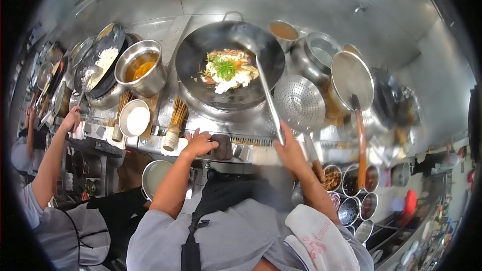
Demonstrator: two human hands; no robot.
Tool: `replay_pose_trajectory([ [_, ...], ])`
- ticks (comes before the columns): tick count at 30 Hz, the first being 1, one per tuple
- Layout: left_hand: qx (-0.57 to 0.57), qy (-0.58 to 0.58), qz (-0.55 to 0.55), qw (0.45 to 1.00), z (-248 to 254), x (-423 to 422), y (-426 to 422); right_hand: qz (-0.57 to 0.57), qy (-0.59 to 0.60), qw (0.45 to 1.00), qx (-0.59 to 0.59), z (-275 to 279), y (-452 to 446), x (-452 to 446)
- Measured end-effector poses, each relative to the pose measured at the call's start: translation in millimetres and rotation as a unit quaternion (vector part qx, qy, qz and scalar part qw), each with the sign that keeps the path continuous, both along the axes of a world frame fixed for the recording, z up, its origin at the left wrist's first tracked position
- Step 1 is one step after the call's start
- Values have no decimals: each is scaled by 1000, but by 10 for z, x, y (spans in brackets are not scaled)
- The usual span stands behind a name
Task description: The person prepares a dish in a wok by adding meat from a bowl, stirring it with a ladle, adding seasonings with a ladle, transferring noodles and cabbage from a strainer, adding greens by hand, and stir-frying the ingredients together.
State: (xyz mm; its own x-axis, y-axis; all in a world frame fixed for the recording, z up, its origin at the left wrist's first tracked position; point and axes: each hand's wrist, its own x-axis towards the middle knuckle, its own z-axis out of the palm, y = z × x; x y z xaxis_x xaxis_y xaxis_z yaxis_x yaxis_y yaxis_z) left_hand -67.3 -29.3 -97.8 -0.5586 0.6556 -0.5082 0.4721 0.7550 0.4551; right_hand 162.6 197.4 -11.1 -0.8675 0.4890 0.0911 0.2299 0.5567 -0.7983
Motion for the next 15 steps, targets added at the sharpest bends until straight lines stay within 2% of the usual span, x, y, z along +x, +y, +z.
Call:
replay_pose_trajectory([
  [5, 20, 59, 47, 997, -19, 333, 312, -10, -31, 998, -48, -401, -128, 294],
  [6, 15, 83, 52, 995, 146, 444, 375, -14, -27, 998, -58, -422, -157, 323],
  [7, 8, 84, 49, 995, 209, 507, 421, -18, -22, 997, -67, -436, -181, 350],
  [9, 61, -22, 80, 995, 305, 585, 500, -16, -30, 995, -92, -428, -220, 363],
  [11, 79, -4, 67, 995, 340, 676, 540, -11, -38, 993, -114, -396, -232, 373],
  [13, 155, 4, 86, 984, 301, 724, 545, -10, -67, 986, -155, -369, -217, 382],
  [15, 166, 20, 90, 982, 220, 735, 547, -5, -54, 988, -147, -438, -182, 394],
])
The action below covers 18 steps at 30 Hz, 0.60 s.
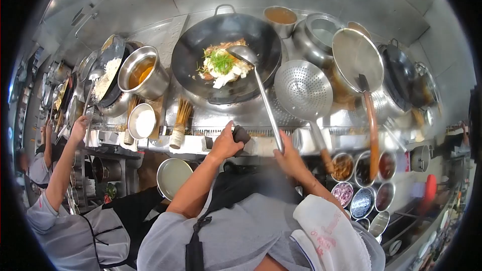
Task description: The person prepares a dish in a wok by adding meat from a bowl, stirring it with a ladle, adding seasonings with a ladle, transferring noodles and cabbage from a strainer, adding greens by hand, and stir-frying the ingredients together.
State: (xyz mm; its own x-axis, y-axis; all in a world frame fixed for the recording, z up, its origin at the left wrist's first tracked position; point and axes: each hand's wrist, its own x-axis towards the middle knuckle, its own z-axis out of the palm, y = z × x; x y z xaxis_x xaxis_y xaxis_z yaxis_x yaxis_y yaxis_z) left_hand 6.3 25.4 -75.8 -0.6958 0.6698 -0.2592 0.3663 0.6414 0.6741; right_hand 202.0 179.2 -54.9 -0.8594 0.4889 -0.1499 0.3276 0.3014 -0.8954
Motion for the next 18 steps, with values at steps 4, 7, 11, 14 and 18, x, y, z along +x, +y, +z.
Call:
replay_pose_trajectory([
  [4, 46, -52, 32, 997, -136, -26, -72, 14, 29, 999, 33, -89, 50, 12],
  [7, 179, -358, 130, 907, -176, -53, -246, 20, 16, 999, 29, -74, 90, 13],
  [11, 376, -611, 240, 654, -95, 121, -580, 20, -32, 999, 16, 61, 89, 3],
  [14, 457, -621, 220, 598, -27, 164, -658, 18, -23, 999, 22, 77, 59, -14],
  [18, 508, -598, 309, 538, 331, 76, -524, 17, 31, 996, 84, -53, 11, -35],
])
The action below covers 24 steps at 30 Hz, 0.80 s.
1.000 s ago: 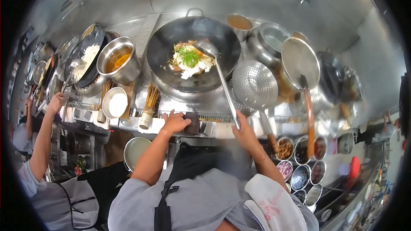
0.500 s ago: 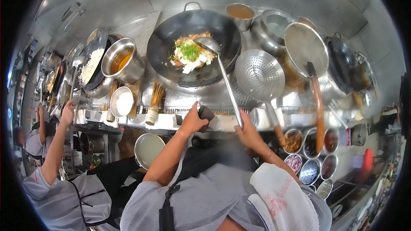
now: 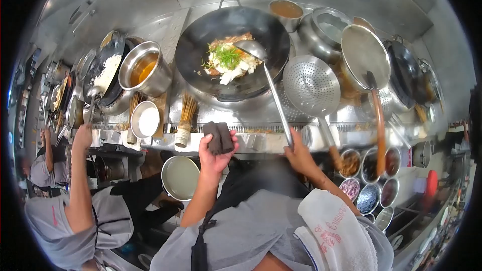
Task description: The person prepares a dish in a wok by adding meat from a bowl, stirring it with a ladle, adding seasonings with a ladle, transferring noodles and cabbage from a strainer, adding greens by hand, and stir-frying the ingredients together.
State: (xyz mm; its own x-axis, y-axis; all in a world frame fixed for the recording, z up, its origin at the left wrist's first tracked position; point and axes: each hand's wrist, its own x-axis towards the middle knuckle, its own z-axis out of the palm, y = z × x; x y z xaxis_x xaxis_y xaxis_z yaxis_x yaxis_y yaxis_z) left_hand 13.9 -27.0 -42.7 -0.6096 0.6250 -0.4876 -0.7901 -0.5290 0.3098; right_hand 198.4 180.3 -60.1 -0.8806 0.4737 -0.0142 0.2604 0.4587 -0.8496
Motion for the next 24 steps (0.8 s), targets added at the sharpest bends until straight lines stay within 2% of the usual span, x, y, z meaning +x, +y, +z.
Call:
replay_pose_trajectory([
  [2, 18, 55, -47, 997, -74, -171, -13, -11, -41, 999, -9, 40, -35, -23],
  [4, -14, 56, -40, 998, 117, -275, 96, -14, -44, 999, -26, 30, -67, -64],
  [6, -51, 26, -1, 998, 274, -365, 224, -7, 3, 996, 86, -60, -85, -90],
  [10, -160, 5, -19, 987, 498, -632, 577, -19, -40, 999, 5, 41, -180, -120],
  [12, -154, 17, -95, 983, 329, -857, 750, -18, -58, 998, -9, 53, -206, -119],
  [14, -163, 30, -104, 981, 264, -884, 808, -22, -59, 998, -13, 108, -251, -136],
  [16, -146, -19, -111, 983, 295, -814, 803, -29, -60, 998, -16, 193, -253, -168],
  [18, -163, -19, -111, 980, 280, -805, 818, -8, -32, 999, -28, 289, -275, -208],
  [20, -129, -19, -121, 984, 273, -878, 850, -21, -47, 998, -25, 365, -276, -273],
  [21, -105, -71, -142, 982, 379, -877, 840, -16, -62, 998, -3, 375, -275, -287],
  [24, -150, -23, -189, 970, 609, -809, 889, -17, -88, 994, 65, 262, -280, -284],
])
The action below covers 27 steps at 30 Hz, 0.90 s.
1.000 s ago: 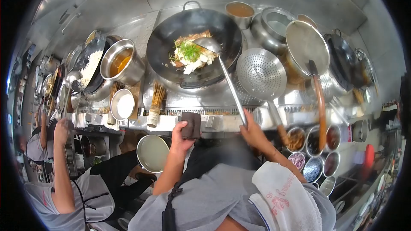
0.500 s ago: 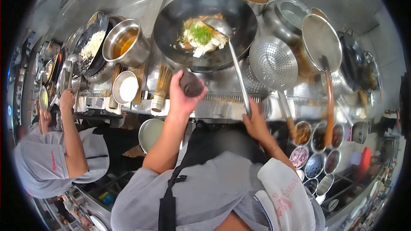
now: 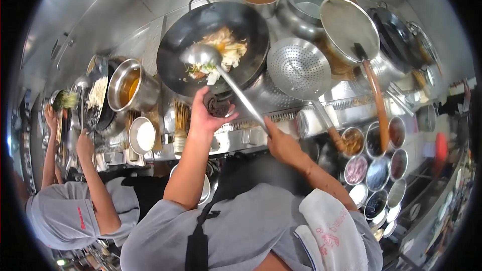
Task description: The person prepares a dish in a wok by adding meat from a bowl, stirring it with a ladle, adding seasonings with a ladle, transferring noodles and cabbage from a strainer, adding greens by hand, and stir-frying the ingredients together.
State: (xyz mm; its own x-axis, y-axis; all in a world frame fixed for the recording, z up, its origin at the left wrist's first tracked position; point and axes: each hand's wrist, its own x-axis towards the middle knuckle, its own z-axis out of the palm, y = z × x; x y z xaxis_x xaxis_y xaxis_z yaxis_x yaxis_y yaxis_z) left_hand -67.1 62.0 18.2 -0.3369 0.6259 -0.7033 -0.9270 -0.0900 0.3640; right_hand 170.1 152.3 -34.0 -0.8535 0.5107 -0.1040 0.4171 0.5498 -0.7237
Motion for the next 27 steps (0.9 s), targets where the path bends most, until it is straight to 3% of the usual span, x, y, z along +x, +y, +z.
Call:
replay_pose_trajectory([
  [1, -2, 2, -8, 1000, -151, -33, 40, 12, -28, 1000, -1, -109, -13, 17],
  [3, 28, -64, 82, 994, -519, -177, 132, 23, -47, 999, -1, -201, 11, 25],
  [5, 45, -17, 122, 991, -551, -49, 157, 12, -92, 996, -14, -198, -4, 44],
  [10, 22, 21, 156, 987, -244, 200, -32, 17, -22, 999, 23, 177, 26, -81],
  [12, 9, 38, 156, 987, -318, 211, -117, 27, 212, 977, 25, 69, 107, -192],
  [13, 2, 47, 168, 985, -344, 221, -133, 23, 217, 976, 23, 21, 121, -171],
  [14, 3, 55, 161, 985, -346, 220, -166, -14, 180, 961, -211, -19, 183, -118],
  [15, 3, 58, 153, 986, -298, 251, -191, -48, 134, 891, -432, -84, 271, -43],
  [17, -11, 60, 145, 988, -242, 320, -256, -51, 103, 890, -441, -479, 221, 322],
  [18, -11, 61, 157, 986, -258, 346, -278, -28, 6, 919, -393, -568, 207, 511],
  [19, -12, 58, 161, 985, -277, 364, -294, -43, -53, 913, -401, -869, 147, 653],
  [22, -20, 57, 152, 987, -323, 411, -340, -101, -114, 887, -436, -2230, 108, 970],
  [23, -20, 61, 156, 986, -359, 412, -339, -206, -88, 782, -582, -2741, 145, 996],
  [24, -22, 64, 162, 984, -384, 409, -357, -297, -57, 642, -704, -3213, 230, 1011],
  [25, -24, 69, 156, 985, -390, 404, -366, -303, -50, 638, -706, -2942, 264, 950],
  [27, -24, 69, 163, 984, -444, 377, -383, -335, -186, 824, -418, -2463, 367, 707],
])
